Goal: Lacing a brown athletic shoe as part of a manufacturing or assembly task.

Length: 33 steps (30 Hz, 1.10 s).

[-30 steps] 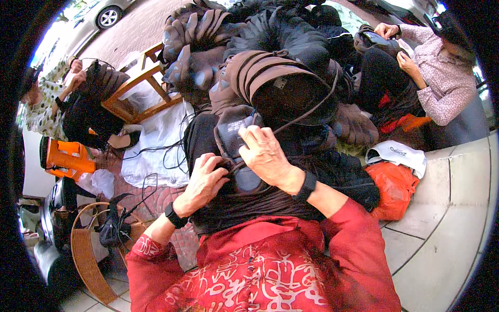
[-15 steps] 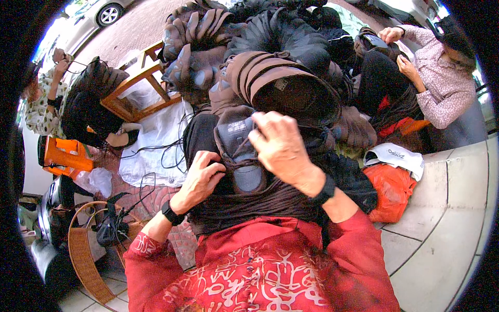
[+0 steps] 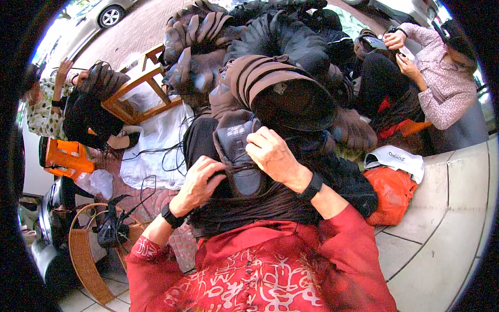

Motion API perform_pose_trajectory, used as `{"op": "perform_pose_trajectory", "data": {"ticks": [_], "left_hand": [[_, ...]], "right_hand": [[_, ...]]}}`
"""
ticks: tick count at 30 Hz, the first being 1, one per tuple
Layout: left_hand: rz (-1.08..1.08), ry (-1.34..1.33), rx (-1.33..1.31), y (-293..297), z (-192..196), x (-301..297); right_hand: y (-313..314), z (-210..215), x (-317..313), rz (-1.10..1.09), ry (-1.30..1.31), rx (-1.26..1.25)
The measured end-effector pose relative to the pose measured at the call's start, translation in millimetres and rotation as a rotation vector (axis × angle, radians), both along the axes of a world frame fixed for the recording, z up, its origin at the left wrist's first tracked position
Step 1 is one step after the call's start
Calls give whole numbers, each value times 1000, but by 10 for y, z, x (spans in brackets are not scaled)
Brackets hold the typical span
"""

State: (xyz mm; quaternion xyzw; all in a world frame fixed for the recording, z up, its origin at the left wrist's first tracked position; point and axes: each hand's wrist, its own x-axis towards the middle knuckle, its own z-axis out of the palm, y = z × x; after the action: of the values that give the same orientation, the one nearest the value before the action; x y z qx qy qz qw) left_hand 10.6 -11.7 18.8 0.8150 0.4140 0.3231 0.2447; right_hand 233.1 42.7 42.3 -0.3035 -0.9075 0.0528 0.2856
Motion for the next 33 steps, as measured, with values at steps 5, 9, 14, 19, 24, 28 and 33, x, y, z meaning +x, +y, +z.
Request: {"op": "perform_pose_trajectory", "data": {"ticks": [5, 9, 14, 19, 24, 28, 33], "left_hand": [[169, 22, 367, 362, 163, 254], [-42, 218, 469, 578, 16, 442], [-106, 143, 414, 560, -6, 522], [-172, 235, 408, 596, -65, 572], [-144, 734, 403, 466, 276, 463], [638, 1282, 518, 469, 384, -883], [706, 687, 468, 163, 254, -1825]], "right_hand": [[174, 196, 180, 92, -170, -396], [259, 219, 236, 163, -252, -233], [255, 8, 321, 191, -164, -81], [259, -43, 340, 174, -112, -105], [413, 0, 336, 303, -31, -422], [565, -22, 416, 373, 114, -637], [554, -48, 377, 227, 216, -630]]}}
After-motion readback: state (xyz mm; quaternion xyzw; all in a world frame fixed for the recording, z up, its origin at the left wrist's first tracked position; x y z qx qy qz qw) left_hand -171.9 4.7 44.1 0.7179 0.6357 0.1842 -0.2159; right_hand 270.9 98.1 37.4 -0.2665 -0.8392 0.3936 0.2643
